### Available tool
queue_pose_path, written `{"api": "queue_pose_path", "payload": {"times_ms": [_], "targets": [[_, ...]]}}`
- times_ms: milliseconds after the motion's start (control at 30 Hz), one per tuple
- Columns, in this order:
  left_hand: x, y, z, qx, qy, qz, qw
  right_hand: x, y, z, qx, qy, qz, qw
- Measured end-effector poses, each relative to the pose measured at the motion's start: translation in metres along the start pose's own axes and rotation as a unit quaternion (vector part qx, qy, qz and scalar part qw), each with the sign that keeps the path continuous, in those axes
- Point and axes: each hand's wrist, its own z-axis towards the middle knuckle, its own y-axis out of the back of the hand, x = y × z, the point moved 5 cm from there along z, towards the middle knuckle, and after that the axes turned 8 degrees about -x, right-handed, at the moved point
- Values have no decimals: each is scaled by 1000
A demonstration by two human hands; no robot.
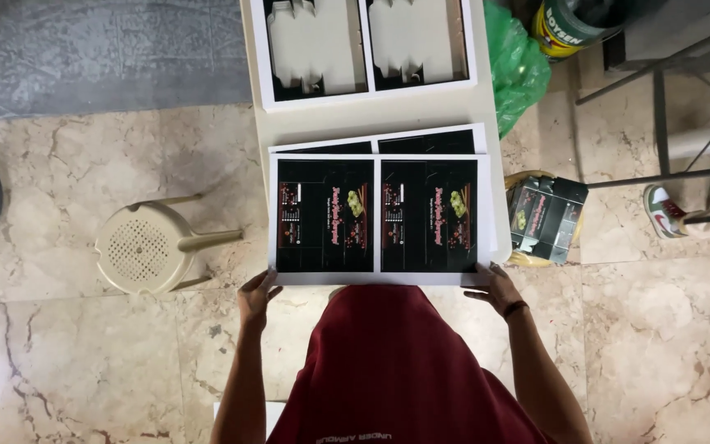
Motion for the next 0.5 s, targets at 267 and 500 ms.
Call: {"api": "queue_pose_path", "payload": {"times_ms": [267, 500], "targets": [[-4, 7, 18, 42, 92, 45, 994, -6, -2, -24, 0, 28, 48, 998], [-4, -5, 57, 25, 26, 32, 999, -50, -4, 18, -12, 44, 116, 992]]}}
